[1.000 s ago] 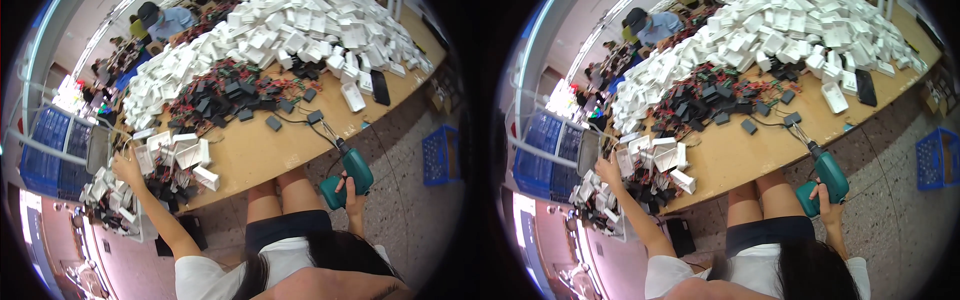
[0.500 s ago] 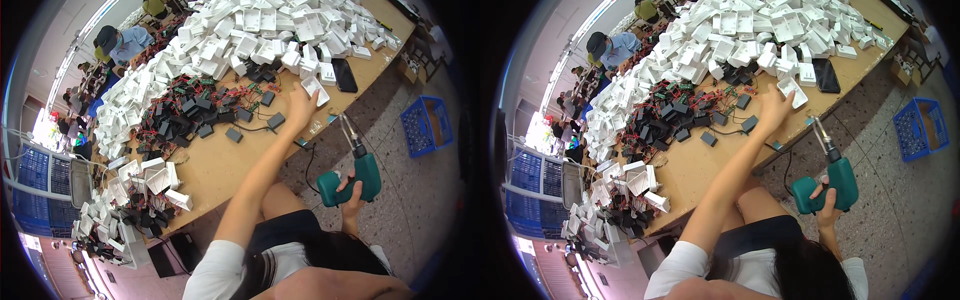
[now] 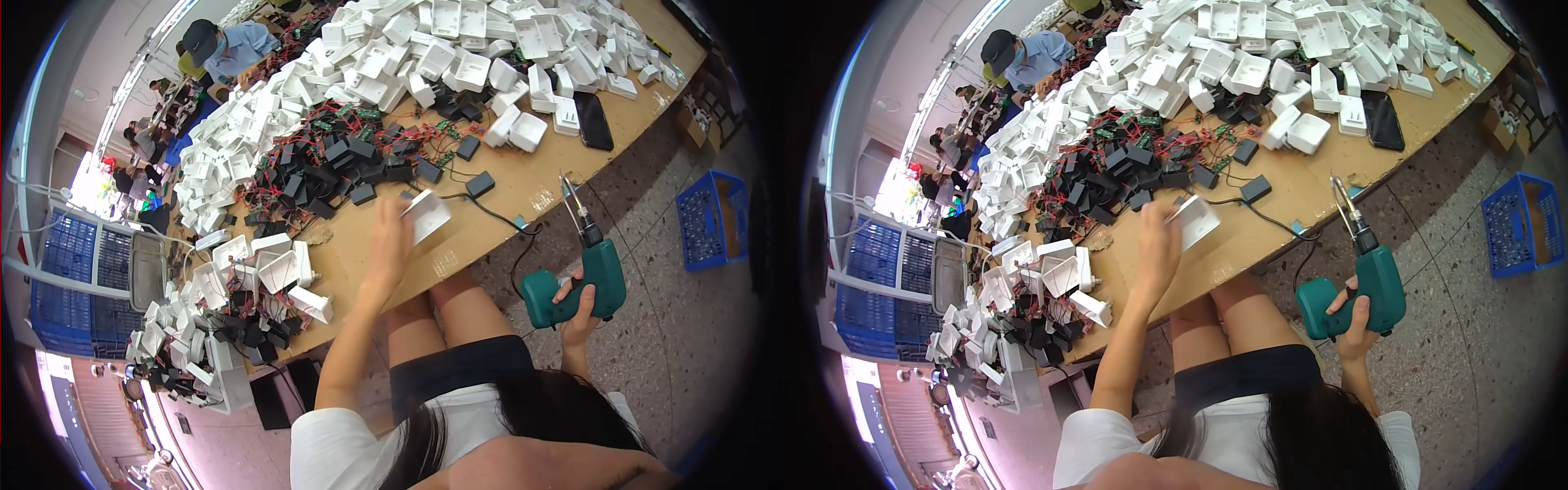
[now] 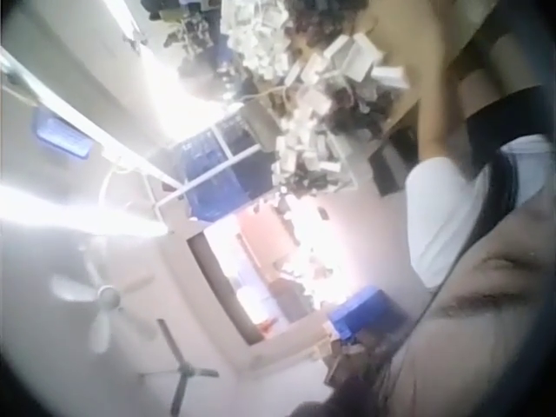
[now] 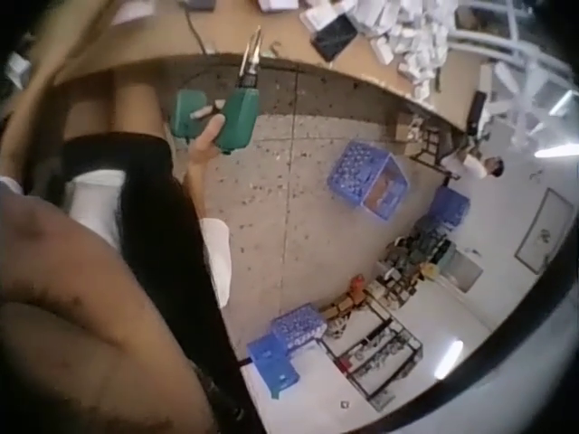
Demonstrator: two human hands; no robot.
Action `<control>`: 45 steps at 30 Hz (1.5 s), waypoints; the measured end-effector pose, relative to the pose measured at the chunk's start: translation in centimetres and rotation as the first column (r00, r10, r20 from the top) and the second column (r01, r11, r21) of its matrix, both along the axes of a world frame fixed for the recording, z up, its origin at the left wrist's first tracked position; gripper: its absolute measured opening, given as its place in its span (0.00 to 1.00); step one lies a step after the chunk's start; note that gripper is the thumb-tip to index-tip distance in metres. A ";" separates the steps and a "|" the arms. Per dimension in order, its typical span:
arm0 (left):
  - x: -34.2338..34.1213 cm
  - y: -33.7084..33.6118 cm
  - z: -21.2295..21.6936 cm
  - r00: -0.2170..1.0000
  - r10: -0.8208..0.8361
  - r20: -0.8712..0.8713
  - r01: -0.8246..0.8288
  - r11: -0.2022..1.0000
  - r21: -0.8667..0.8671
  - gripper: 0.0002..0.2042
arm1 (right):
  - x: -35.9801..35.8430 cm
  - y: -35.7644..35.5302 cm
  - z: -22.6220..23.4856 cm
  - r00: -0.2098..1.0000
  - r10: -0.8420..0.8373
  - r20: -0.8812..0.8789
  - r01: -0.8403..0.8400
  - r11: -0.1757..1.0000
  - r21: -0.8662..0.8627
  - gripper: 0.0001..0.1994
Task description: Assembling small plastic enclosures for electronic components using an electric screwdriver.
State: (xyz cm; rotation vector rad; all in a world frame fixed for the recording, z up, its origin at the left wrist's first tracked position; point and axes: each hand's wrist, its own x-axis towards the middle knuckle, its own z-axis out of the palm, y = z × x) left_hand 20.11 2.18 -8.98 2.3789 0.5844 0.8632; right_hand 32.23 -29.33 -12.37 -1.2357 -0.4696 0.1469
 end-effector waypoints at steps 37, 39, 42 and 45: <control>8.2 9.2 2.9 0.835 0.273 0.479 0.137 0.739 -0.660 0.17 | -5.0 -1.4 6.2 0.999 0.033 0.019 -0.032 0.999 -0.028 0.19; 7.7 9.0 4.5 0.767 0.341 0.543 0.232 0.642 -0.731 0.15 | -4.8 -1.8 6.0 0.999 0.029 0.022 -0.028 0.999 -0.029 0.19; 4.2 10.2 6.3 0.698 0.291 0.654 0.295 0.716 -0.633 0.11 | -4.7 -1.8 5.5 0.999 0.037 0.022 -0.036 0.999 -0.024 0.19; -0.8 9.7 8.7 0.667 0.297 0.683 0.200 0.813 -0.548 0.10 | -4.7 -1.6 4.5 0.999 0.043 0.001 -0.043 0.999 -0.030 0.19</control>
